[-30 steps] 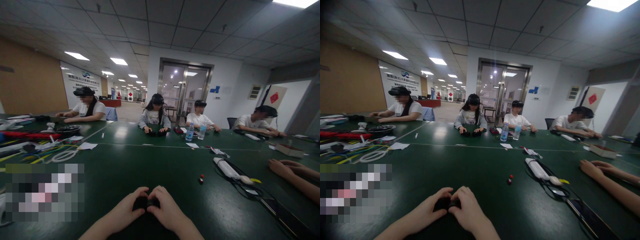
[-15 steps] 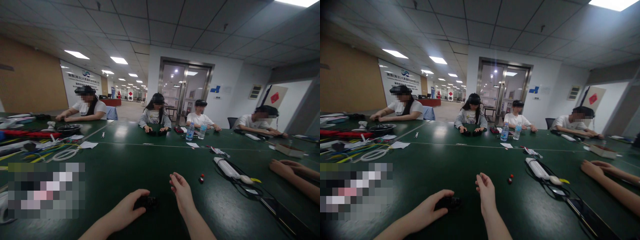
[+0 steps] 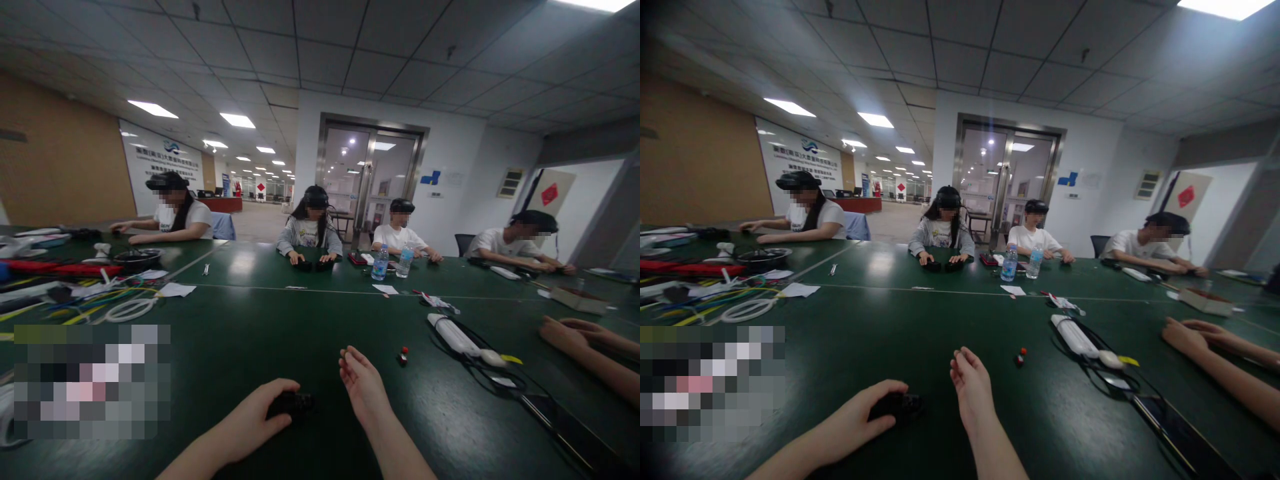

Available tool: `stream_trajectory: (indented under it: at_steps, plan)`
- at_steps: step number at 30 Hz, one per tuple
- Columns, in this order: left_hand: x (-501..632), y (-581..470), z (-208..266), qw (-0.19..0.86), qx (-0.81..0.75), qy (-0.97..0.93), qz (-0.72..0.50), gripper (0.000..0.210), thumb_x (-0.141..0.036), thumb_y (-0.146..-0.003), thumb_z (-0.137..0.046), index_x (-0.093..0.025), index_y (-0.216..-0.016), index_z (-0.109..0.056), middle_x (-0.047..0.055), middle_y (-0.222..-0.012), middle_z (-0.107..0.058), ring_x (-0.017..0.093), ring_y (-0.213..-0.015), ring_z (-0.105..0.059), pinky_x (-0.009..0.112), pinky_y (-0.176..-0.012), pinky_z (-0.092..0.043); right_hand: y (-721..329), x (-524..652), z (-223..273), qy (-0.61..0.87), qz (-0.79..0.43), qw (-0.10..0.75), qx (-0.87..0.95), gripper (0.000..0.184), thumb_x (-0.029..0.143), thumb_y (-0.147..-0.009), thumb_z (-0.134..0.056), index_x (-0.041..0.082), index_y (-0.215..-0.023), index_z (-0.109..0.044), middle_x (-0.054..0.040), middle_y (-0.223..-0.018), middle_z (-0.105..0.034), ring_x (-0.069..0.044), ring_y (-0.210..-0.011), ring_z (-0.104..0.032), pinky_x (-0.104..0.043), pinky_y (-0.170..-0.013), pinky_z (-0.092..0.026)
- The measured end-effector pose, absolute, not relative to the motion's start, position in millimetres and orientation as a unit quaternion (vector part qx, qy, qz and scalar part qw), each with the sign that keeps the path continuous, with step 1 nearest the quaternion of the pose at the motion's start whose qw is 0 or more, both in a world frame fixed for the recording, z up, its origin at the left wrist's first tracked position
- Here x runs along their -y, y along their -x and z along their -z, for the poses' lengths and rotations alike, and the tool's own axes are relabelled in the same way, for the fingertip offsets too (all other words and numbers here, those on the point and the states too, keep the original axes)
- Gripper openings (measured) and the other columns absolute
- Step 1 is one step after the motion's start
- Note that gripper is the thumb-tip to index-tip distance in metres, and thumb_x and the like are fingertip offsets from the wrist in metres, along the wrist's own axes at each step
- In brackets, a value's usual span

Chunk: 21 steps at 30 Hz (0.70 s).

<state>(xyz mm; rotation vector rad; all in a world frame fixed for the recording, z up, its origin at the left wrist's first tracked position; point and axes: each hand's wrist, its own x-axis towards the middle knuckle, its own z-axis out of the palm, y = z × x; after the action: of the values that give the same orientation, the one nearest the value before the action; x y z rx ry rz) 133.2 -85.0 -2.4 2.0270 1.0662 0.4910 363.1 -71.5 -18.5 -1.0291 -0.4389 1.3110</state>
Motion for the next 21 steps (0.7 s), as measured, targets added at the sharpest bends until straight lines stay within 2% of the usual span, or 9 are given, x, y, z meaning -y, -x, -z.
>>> stream_trajectory:
  at_steps: [9, 16, 19, 21]
  plan:
    - [85.3, -132.6, -0.3, 0.399, -0.427, -0.79, -0.186, 0.046, -0.031, -0.073, -0.054, -0.026, -0.118, -0.047, 0.001, -0.123, -0.05, 0.018, -0.113, -0.043, 0.033, -0.1, -0.03, -364.8, 68.3, 25.1, 0.452, -0.578, 0.65, 0.196, 0.033, 0.039, -0.068, -0.064, 0.018, -0.092, -0.058, -0.0021, -0.082, -0.062, -0.011, -0.067, -0.059, -0.024, -0.062, -0.051]
    - [85.9, -133.5, -1.8, 0.4, -0.424, -0.79, -0.19, 0.045, -0.03, -0.073, -0.054, -0.027, -0.117, -0.047, 0.0, -0.121, -0.051, 0.018, -0.112, -0.044, 0.032, -0.1, -0.03, -365.1, 66.8, 28.2, 0.446, -0.592, 0.643, 0.193, 0.03, 0.023, -0.067, -0.066, 0.018, -0.096, -0.057, -0.0037, -0.09, -0.063, -0.014, -0.077, -0.061, -0.026, -0.065, -0.052]
    - [85.6, -133.4, -1.8, 0.4, -0.424, -0.79, -0.189, 0.045, -0.03, -0.073, -0.054, -0.027, -0.117, -0.047, 0.0, -0.121, -0.051, 0.019, -0.112, -0.045, 0.034, -0.099, -0.03, -364.9, 66.4, 28.2, 0.449, -0.592, 0.638, 0.201, 0.033, 0.023, -0.066, -0.066, 0.019, -0.098, -0.056, -0.0039, -0.092, -0.063, -0.015, -0.079, -0.061, -0.025, -0.064, -0.052]
    - [85.3, -133.2, -1.6, 0.4, -0.424, -0.79, -0.188, 0.046, -0.031, -0.073, -0.055, -0.026, -0.118, -0.047, 0.001, -0.122, -0.051, 0.019, -0.112, -0.044, 0.034, -0.099, -0.03, -363.9, 67.4, 26.0, 0.454, -0.593, 0.633, 0.205, 0.035, 0.027, -0.067, -0.067, 0.02, -0.099, -0.056, -0.0033, -0.091, -0.063, -0.013, -0.074, -0.061, -0.023, -0.06, -0.051]
